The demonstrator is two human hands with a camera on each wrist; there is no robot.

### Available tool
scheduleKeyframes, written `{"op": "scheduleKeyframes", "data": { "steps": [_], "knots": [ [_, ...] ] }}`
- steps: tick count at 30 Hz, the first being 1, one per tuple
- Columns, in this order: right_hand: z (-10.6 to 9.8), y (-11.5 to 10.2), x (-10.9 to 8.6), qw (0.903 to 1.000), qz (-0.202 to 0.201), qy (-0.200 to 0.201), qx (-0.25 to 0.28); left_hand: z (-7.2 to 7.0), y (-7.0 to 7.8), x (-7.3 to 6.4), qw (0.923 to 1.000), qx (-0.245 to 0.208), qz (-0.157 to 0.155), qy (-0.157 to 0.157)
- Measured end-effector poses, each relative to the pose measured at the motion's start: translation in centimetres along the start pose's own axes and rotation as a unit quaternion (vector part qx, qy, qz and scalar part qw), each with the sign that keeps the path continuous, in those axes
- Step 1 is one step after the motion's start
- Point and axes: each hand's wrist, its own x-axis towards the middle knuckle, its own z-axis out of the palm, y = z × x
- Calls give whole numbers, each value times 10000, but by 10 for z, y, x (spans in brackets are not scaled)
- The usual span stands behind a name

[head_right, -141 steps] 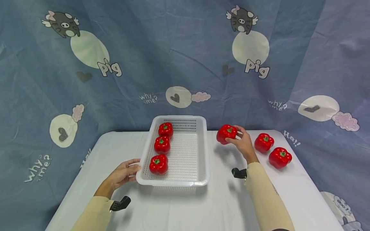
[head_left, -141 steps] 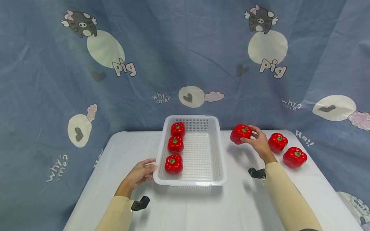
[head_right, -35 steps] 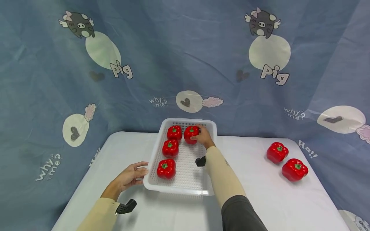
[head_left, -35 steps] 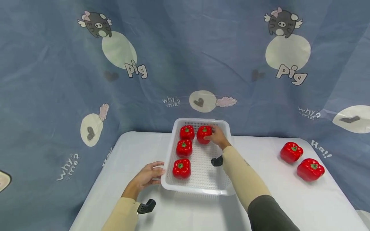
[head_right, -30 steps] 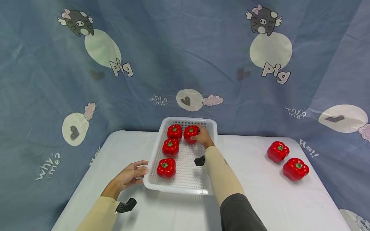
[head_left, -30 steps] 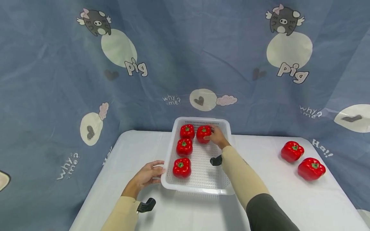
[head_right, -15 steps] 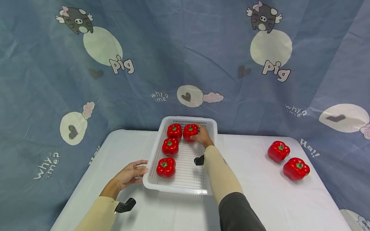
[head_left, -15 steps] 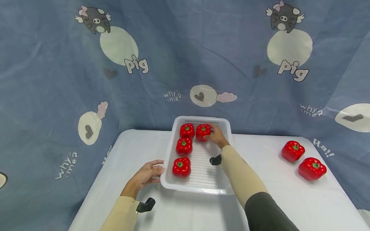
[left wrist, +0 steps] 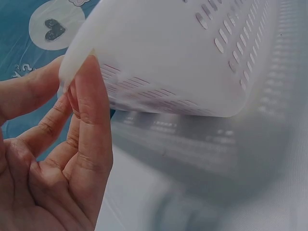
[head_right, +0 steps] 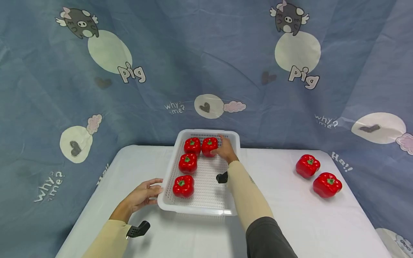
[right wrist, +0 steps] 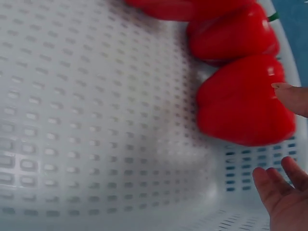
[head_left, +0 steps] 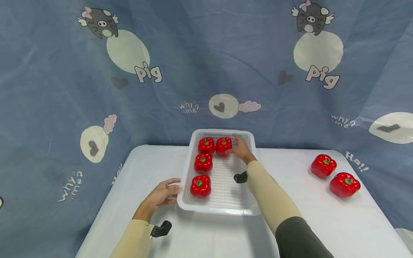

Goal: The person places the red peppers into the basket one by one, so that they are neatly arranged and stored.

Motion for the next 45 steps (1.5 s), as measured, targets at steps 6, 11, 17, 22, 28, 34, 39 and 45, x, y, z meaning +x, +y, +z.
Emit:
{"op": "scheduleKeyframes", "data": {
  "steps": [6, 11, 17, 22, 28, 34, 39, 45],
  "knots": [
    [-21, -9, -12, 9992, 52, -44, 392, 2, 0, 5, 9998, -14, 54, -169],
    [-35, -15, -24, 9979, -150, -192, 595, 1, 1, 4, 9999, 32, 46, -98],
    [-52, -8, -40, 9964, -416, -226, 697, 0, 0, 3, 10000, 6, 33, -8],
    [-70, -2, -56, 9955, -433, -58, 842, -2, -2, 2, 10000, 36, 38, -59],
    [-95, 10, -72, 9953, -500, 100, 827, 0, 1, 3, 10000, 36, 49, 11],
    [-121, 29, -87, 9932, -832, 291, 766, 2, 4, 4, 10000, 93, 26, -1],
    [-142, 35, -106, 9911, -1058, 467, 660, 1, 5, 4, 9998, 171, 47, -124],
    [-165, 40, -125, 9899, -1076, 732, 560, 2, 6, 3, 9998, 175, 24, 12]
  ]
}}
